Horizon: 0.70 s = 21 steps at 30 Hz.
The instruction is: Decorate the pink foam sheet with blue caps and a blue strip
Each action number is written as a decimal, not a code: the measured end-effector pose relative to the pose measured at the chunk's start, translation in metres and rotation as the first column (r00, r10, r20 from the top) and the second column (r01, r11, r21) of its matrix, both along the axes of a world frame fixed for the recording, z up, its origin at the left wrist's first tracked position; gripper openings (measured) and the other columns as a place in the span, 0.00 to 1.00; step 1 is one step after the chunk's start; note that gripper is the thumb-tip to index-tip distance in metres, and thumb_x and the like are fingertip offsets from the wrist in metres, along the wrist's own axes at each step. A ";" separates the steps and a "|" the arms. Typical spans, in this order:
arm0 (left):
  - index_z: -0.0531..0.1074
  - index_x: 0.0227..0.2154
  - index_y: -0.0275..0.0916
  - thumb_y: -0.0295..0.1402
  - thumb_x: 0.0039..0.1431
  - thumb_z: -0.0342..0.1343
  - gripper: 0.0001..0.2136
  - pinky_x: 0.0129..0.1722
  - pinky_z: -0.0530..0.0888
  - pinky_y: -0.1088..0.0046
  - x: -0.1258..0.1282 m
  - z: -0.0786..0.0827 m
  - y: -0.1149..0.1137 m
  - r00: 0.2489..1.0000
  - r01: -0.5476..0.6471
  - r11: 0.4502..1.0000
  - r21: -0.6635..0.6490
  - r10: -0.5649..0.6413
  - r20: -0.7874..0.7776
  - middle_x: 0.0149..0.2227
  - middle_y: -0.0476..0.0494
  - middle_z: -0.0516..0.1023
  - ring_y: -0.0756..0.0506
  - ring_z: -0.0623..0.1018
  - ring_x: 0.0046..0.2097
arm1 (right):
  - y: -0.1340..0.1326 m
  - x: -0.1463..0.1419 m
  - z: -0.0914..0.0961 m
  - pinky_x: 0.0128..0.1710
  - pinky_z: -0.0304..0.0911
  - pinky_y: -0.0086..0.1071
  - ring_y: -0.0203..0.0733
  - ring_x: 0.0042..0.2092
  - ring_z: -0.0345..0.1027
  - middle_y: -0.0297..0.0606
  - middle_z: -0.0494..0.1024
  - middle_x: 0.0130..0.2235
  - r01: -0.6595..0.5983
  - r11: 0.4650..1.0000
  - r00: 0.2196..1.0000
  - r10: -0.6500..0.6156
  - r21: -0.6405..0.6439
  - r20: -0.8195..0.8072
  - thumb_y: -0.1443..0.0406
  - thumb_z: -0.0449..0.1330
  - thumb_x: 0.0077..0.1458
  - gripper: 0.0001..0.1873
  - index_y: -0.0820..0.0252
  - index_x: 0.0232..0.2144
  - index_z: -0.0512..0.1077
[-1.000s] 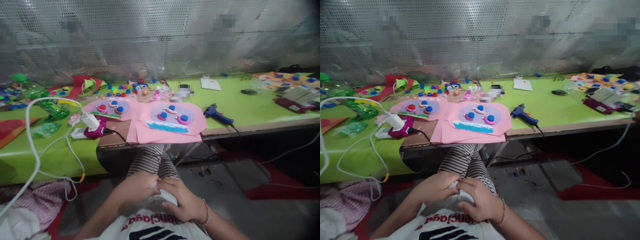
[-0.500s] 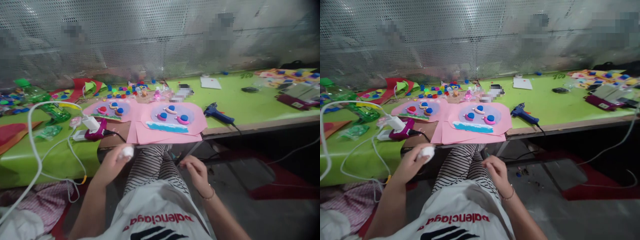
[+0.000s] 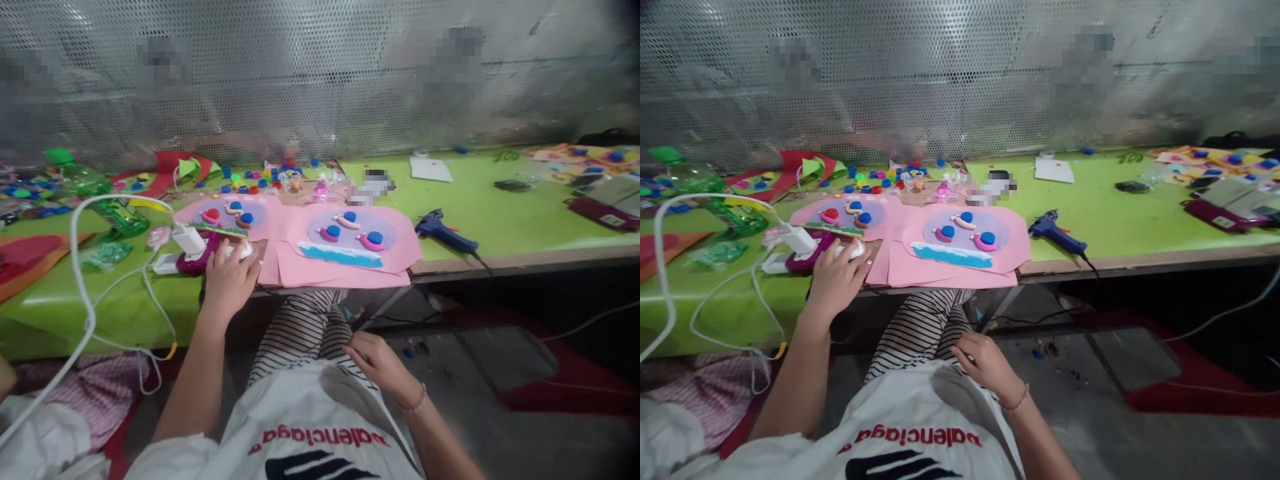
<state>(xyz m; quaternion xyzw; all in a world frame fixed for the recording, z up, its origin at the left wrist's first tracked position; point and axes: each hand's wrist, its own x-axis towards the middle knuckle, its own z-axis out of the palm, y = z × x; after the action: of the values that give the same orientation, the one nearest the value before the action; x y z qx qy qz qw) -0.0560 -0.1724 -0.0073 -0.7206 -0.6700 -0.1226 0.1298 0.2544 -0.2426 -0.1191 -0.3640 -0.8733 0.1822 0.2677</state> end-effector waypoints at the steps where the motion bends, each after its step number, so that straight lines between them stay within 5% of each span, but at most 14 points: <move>1: 0.71 0.54 0.43 0.40 0.66 0.42 0.20 0.58 0.59 0.44 -0.001 0.001 0.001 1.000 -0.001 1.000 0.003 0.001 -0.002 0.63 0.42 0.63 0.27 0.56 0.64 | 0.001 0.000 0.001 0.28 0.54 0.28 0.35 0.27 0.60 0.35 0.68 0.24 -0.006 1.000 1.000 0.006 0.001 0.011 0.62 0.44 0.68 0.22 0.60 0.23 0.66; 8: 0.60 0.62 0.38 0.40 0.64 0.46 0.25 0.60 0.57 0.47 -0.006 -0.012 0.004 0.995 0.004 0.993 0.121 -0.015 0.094 0.62 0.37 0.64 0.30 0.59 0.63 | -0.001 -0.007 -0.011 0.29 0.53 0.29 0.35 0.27 0.60 0.36 0.68 0.24 -0.030 0.997 0.999 0.029 -0.070 -0.021 0.61 0.44 0.68 0.22 0.60 0.24 0.66; 14: 0.63 0.60 0.38 0.39 0.63 0.48 0.23 0.62 0.53 0.50 -0.007 -0.021 0.002 0.991 0.039 0.950 0.311 -0.078 0.112 0.65 0.35 0.58 0.31 0.54 0.66 | -0.003 -0.018 -0.038 0.29 0.52 0.29 0.36 0.28 0.62 0.37 0.72 0.26 -0.003 0.973 0.994 0.028 -0.232 0.105 0.62 0.49 0.65 0.18 0.61 0.24 0.68; 17: 0.68 0.55 0.36 0.36 0.62 0.49 0.19 0.60 0.57 0.54 -0.011 -0.031 0.002 0.980 0.074 0.873 0.482 -0.154 0.129 0.59 0.32 0.67 0.34 0.62 0.62 | 0.000 -0.019 -0.047 0.29 0.52 0.29 0.36 0.28 0.63 0.37 0.74 0.26 0.026 0.951 0.979 0.037 -0.307 0.198 0.63 0.51 0.63 0.17 0.61 0.23 0.70; 21: 0.71 0.45 0.35 0.32 0.59 0.51 0.12 0.51 0.66 0.56 -0.012 -0.059 -0.010 0.970 0.044 0.662 0.748 -0.206 0.125 0.45 0.32 0.74 0.38 0.73 0.47 | 0.004 -0.015 -0.057 0.30 0.55 0.30 0.39 0.29 0.66 0.39 0.76 0.28 0.115 0.920 0.970 -0.022 -0.375 0.244 0.62 0.49 0.64 0.19 0.61 0.26 0.73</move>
<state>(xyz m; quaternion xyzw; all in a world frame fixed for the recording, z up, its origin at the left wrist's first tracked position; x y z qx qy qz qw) -0.0683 -0.1822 -0.0664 -0.6344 -0.5205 -0.4637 0.3341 0.2392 -0.2388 -0.1763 -0.4591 -0.8322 0.2970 0.0918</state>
